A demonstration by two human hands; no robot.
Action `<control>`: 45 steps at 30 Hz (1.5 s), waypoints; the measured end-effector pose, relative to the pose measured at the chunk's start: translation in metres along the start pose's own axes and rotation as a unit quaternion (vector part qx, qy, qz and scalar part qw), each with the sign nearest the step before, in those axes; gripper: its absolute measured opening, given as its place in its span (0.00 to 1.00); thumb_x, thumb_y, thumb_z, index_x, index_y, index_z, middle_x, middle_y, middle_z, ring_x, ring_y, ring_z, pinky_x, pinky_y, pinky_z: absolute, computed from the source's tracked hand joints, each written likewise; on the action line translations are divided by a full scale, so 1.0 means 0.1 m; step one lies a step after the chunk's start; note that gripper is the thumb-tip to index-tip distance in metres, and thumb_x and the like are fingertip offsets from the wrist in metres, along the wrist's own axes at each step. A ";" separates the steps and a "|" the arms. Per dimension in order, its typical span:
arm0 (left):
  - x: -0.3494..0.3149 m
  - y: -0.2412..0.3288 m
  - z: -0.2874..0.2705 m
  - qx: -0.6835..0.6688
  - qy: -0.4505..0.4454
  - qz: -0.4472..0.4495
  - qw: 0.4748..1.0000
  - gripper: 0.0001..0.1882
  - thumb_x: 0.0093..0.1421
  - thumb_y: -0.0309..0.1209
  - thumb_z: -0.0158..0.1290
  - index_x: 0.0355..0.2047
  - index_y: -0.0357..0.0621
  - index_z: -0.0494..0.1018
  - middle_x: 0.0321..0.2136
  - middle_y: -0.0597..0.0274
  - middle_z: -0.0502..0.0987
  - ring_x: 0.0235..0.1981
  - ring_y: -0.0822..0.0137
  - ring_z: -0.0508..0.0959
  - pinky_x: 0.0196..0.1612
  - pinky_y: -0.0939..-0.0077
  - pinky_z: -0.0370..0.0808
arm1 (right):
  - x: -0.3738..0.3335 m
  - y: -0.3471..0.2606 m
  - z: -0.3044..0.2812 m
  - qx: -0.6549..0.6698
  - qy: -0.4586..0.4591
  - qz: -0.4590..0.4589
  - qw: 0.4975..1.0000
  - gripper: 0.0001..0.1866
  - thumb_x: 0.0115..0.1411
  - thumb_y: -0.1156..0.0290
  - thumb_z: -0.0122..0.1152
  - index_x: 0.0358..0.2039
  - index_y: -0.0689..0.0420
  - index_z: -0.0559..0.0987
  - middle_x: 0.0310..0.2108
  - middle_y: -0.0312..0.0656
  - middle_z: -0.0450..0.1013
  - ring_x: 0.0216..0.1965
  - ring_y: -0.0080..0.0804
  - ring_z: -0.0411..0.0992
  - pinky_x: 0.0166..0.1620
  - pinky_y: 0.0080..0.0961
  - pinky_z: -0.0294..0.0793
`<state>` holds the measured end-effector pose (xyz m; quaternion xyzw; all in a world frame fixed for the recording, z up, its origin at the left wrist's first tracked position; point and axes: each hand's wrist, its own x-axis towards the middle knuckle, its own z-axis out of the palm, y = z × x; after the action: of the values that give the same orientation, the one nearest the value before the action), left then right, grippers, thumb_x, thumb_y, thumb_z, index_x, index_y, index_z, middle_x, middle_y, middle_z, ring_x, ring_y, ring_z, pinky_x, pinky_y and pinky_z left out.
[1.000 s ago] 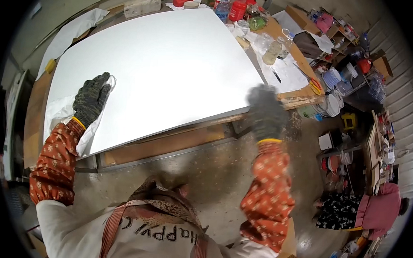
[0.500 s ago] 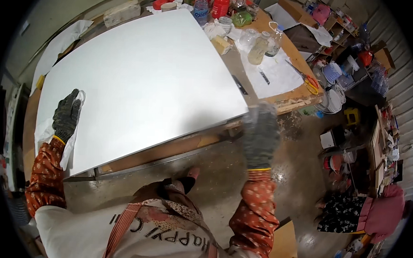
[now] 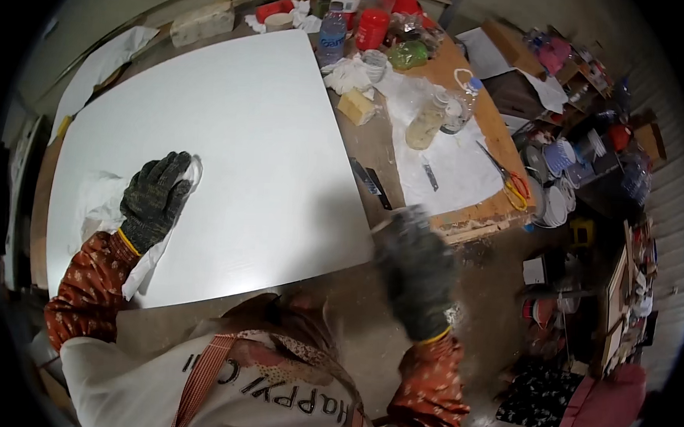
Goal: The person cleans white boards by wiping them with a cloth, applying liquid from a bottle to a sponge, and rubbing the edges and surfaces of the boards with the sponge.
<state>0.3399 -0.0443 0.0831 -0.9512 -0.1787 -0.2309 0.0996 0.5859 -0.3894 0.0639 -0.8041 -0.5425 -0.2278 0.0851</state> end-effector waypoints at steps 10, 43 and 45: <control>0.25 0.54 0.00 0.037 0.004 0.014 0.999 0.21 0.59 0.38 0.52 0.51 0.43 0.72 0.48 0.55 0.76 0.43 0.54 0.76 0.44 0.62 0.73 | 0.60 0.22 0.23 0.184 -0.011 -0.158 0.970 0.24 0.57 0.53 0.57 0.52 0.48 0.73 0.55 0.42 0.66 0.53 0.41 0.66 0.52 0.39 0.66; 0.52 1.22 0.19 0.050 -0.008 -0.165 0.985 0.20 0.61 0.35 0.52 0.52 0.43 0.71 0.45 0.51 0.77 0.43 0.51 0.77 0.44 0.59 0.75 | 1.45 0.80 0.96 0.282 -0.032 -0.302 0.910 0.23 0.60 0.59 0.56 0.54 0.54 0.69 0.53 0.50 0.66 0.52 0.43 0.67 0.54 0.43 0.66; 0.55 1.24 0.15 0.034 -0.014 -0.165 0.986 0.21 0.60 0.33 0.53 0.53 0.43 0.71 0.47 0.52 0.76 0.45 0.53 0.77 0.47 0.63 0.74 | 1.46 0.78 0.92 0.300 -0.032 -0.290 0.908 0.21 0.60 0.61 0.56 0.51 0.55 0.69 0.52 0.51 0.66 0.52 0.43 0.67 0.52 0.44 0.67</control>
<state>0.4390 -0.1379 0.0830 -0.9079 -0.3424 -0.2246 0.0900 0.7276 -0.2632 0.0581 -0.5552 -0.7967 -0.0431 0.2349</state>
